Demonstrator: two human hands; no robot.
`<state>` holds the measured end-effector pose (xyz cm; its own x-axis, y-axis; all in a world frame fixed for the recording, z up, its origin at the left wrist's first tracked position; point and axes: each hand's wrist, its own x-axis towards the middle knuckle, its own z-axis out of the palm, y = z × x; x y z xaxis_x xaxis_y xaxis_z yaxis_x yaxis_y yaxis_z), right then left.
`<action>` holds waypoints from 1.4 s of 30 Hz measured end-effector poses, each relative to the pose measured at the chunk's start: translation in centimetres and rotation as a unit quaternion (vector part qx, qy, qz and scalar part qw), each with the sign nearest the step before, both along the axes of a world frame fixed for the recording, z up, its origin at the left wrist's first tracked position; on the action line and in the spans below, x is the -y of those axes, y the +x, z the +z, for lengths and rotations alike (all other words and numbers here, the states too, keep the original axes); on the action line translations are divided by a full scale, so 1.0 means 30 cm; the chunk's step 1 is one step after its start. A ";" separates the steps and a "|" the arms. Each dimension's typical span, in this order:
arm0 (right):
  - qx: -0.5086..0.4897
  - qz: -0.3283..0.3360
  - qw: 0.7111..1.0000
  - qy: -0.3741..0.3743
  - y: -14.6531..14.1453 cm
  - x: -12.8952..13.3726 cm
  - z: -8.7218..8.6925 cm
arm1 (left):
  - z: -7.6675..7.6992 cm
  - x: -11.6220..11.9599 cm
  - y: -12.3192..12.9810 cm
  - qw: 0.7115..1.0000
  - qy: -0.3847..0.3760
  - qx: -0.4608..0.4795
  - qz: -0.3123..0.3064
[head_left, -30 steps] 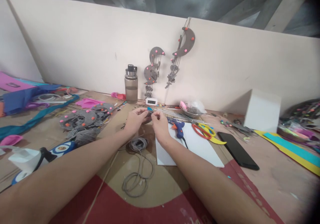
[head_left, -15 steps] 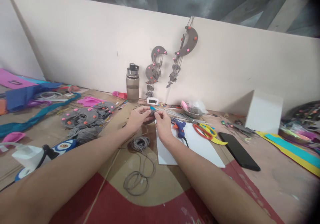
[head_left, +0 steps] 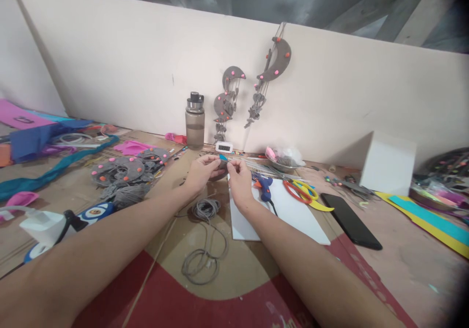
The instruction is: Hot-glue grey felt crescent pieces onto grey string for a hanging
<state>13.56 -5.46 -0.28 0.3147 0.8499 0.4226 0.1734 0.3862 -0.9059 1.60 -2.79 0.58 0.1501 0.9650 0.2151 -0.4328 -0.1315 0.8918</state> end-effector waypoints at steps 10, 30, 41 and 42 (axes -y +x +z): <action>0.009 -0.024 1.000 0.005 0.009 0.007 0.016 | 0.005 0.005 0.002 1.000 -0.013 -0.006 -0.007; -0.015 -0.002 1.000 0.003 0.013 -0.015 0.014 | 0.003 0.013 -0.001 0.999 0.009 -0.019 -0.027; -0.037 0.007 0.999 -0.034 0.009 -0.016 0.026 | 0.001 -0.005 -0.007 0.998 -0.020 -0.006 -0.057; -0.040 0.010 0.998 -0.038 0.010 -0.017 0.026 | 0.001 -0.008 -0.009 0.998 -0.021 -0.012 -0.062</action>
